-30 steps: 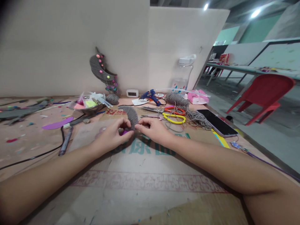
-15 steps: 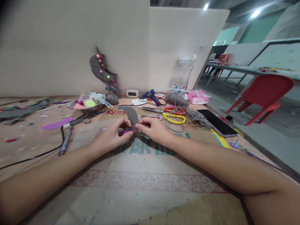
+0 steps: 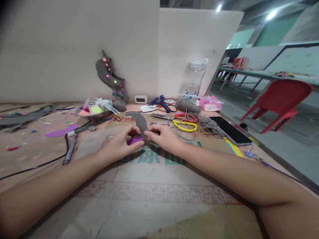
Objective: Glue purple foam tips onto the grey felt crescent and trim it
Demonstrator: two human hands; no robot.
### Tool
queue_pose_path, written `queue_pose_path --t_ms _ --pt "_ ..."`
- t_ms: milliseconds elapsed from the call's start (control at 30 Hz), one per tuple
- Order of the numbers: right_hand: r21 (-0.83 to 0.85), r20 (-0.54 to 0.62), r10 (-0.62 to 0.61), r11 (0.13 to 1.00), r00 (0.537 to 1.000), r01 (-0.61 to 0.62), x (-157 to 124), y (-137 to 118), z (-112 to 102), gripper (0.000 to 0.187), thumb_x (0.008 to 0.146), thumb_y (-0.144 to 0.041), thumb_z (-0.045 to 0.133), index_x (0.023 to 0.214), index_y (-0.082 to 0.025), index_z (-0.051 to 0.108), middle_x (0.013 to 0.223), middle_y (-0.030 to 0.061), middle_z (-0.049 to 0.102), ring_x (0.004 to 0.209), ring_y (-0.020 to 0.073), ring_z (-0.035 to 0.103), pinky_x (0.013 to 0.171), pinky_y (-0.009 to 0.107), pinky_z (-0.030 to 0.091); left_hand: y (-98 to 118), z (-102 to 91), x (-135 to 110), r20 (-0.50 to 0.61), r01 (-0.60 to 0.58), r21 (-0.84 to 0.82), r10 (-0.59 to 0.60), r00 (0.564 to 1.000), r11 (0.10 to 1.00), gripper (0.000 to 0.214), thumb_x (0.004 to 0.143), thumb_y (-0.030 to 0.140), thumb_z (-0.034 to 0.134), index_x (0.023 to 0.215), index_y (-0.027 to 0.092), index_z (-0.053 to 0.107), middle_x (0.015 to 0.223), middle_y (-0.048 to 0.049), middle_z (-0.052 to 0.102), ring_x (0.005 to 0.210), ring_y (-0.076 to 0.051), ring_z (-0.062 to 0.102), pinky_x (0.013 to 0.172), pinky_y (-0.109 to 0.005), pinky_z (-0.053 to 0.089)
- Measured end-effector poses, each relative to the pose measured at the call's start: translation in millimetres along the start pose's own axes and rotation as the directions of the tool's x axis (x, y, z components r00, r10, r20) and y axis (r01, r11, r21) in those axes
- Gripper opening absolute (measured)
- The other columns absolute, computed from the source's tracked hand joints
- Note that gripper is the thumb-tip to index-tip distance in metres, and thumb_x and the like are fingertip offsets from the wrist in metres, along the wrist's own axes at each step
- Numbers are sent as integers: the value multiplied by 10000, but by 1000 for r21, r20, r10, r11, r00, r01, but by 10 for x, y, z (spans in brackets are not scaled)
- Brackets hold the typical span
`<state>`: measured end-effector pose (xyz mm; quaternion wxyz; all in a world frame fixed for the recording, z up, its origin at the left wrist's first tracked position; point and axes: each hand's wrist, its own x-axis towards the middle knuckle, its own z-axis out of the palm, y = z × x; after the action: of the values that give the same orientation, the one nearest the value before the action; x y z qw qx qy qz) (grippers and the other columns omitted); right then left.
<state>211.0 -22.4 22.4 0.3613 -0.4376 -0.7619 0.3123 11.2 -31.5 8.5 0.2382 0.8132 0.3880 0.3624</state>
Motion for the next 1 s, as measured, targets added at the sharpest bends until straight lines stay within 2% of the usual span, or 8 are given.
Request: queue_pose_path --t_ms 100,233,400,500,600,767,867,1000 --pt "80 -2 57 995 998 -57 11 14 -3 274 817 -413 570 723 -159 607 552 -50 465 516 90 392 514 234 317 -27 -4 22 -13 45 -146 -47 999 988 322 822 419 628 1047 215 523 1042 -44 599 928 -182 580 815 -325 470" --pt "137 -12 129 983 992 -127 15 -6 -6 295 806 -445 582 705 -168 574 518 -58 450 475 84 381 485 234 311 -112 -31 99 -158 111 -402 -189 969 909 263 883 422 544 1010 192 554 995 -48 618 858 -155 606 792 -313 496" --pt "148 -6 136 980 991 -133 8 -9 -7 308 800 -464 586 711 -170 564 521 -51 471 465 81 392 461 227 306 -223 -53 158 -147 240 -425 -328 933 873 309 831 463 608 872 157 627 769 -17 611 689 -129 572 654 -270 481" --pt "155 0 117 981 993 -116 8 1 -3 307 800 -460 585 713 -166 566 521 -54 462 471 79 385 458 222 306 -223 -44 147 -82 246 -442 -312 947 863 313 848 473 582 864 163 627 742 -7 606 629 -110 541 590 -246 444" --pt "146 -1 115 983 993 -114 11 0 -2 297 798 -449 582 709 -166 569 521 -55 460 469 79 381 459 223 303 -171 -40 127 -61 232 -335 -267 962 913 324 891 485 507 826 180 594 698 9 567 607 -111 514 558 -242 408" --pt "133 -9 125 983 992 -123 14 -8 -7 273 807 -426 572 728 -165 584 535 -52 482 478 86 406 481 229 322 -61 -22 88 -156 82 -228 -120 980 970 286 822 396 635 956 199 478 896 -15 576 825 -146 572 752 -283 463" --pt "127 -1 105 986 994 -104 14 -9 -5 260 817 -407 560 731 -163 587 546 -50 484 494 88 408 495 230 327 -23 -8 51 -87 38 -132 -50 995 990 395 801 351 658 1098 211 439 989 -33 556 899 -159 565 791 -296 472" --pt "44 23 37 998 999 -38 8 -29 11 220 816 -350 558 715 -158 593 581 -40 497 533 89 410 518 227 322 -14 -4 25 12 -12 -55 13 1000 998 305 838 312 598 1100 215 476 1048 -42 565 957 -167 560 840 -305 471"
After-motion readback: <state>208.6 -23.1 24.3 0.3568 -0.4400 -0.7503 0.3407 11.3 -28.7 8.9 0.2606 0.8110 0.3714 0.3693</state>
